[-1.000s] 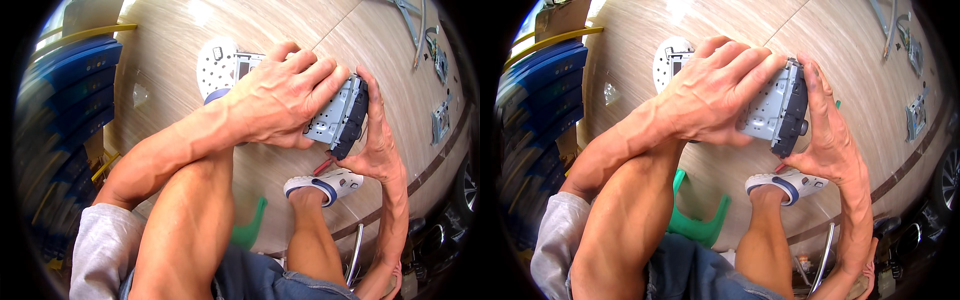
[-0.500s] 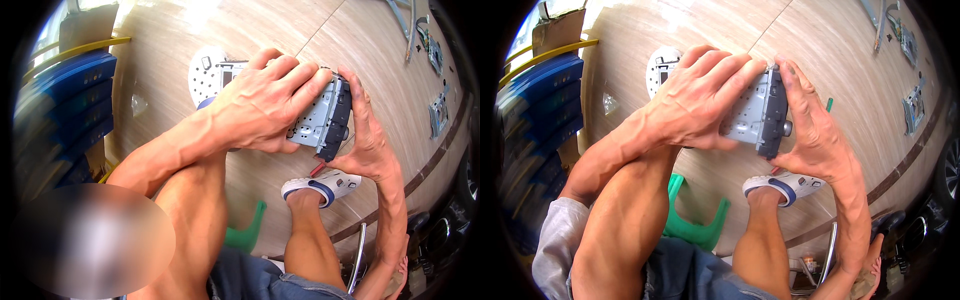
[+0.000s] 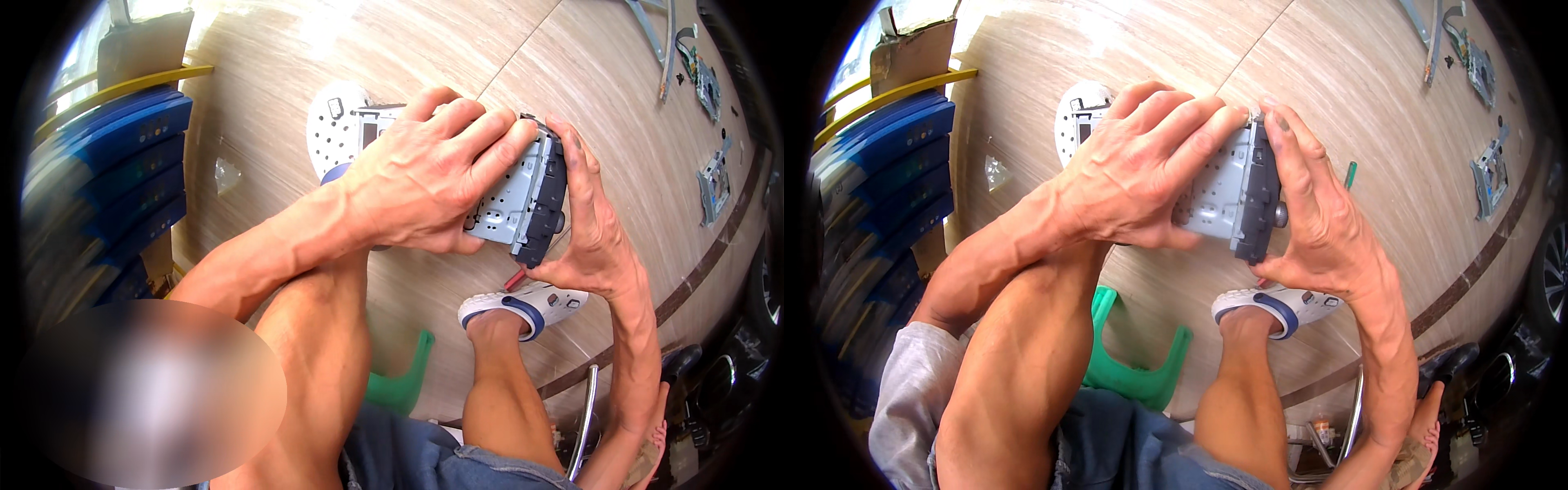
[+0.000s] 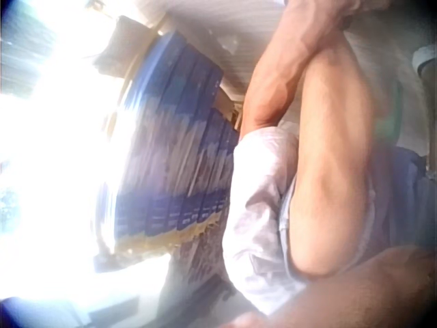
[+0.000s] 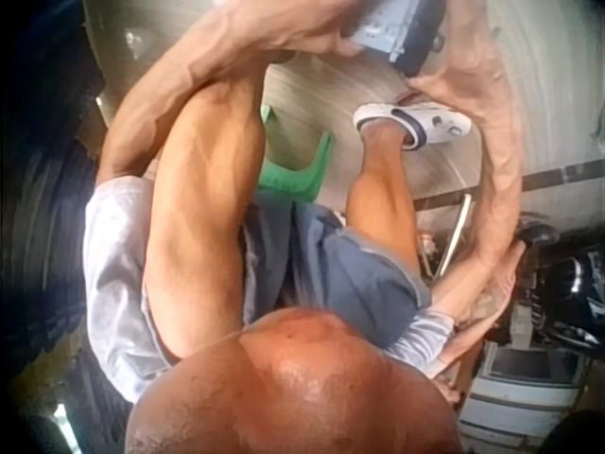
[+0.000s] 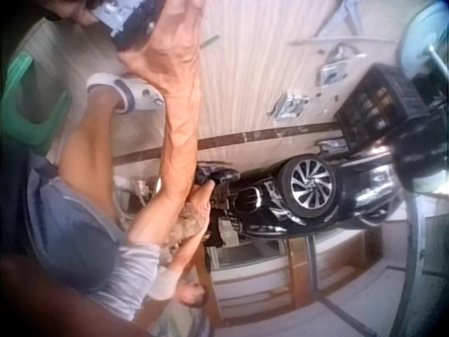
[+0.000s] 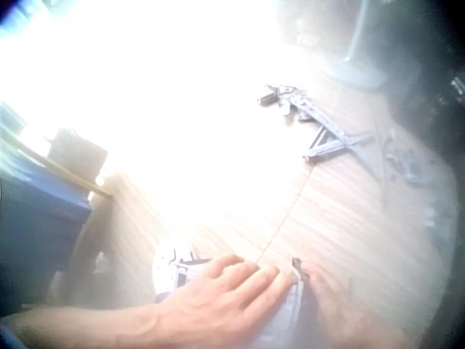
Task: The person assembles a car radio unit by hand while sitting on the floor, fitting a circuit board into the plastic housing and aligning the metal chassis components.
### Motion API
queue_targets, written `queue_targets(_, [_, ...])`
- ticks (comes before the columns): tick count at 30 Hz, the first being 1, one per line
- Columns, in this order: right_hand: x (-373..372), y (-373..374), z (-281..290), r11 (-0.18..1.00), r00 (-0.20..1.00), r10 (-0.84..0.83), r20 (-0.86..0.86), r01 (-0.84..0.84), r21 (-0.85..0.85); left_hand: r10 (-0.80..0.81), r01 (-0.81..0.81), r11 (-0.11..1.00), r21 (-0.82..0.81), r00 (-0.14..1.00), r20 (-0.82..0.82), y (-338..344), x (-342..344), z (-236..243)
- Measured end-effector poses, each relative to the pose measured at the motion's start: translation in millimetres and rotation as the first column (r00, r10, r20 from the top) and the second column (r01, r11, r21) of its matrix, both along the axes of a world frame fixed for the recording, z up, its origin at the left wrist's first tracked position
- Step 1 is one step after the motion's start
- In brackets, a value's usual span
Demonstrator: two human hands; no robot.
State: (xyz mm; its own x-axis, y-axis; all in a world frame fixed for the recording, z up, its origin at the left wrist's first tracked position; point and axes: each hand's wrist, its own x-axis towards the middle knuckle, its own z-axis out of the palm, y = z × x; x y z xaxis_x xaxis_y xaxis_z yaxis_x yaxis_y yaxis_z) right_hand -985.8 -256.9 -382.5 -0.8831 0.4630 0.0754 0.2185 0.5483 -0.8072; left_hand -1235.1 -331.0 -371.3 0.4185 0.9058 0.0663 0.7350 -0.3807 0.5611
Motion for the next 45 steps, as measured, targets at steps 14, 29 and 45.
queue_targets(14, [7.4,-10.2,-11.4,0.997,1.0,0.017,0.004,-0.018,0.07,-0.05,0.05,0.999,-0.015,0.998,-0.024,0.2,-1.3,2.1])
queue_targets(29, [9.6,-16.2,-17.3,0.997,1.0,-0.013,-0.016,0.014,0.082,-0.065,0.066,0.998,0.011,0.996,-0.068,-1.5,-3.0,1.3])
queue_targets(45, [5.5,-8.2,-13.8,0.993,0.999,0.004,-0.041,0.001,0.117,-0.037,0.037,0.999,-0.009,0.999,-0.019,-2.4,-1.2,-1.5])
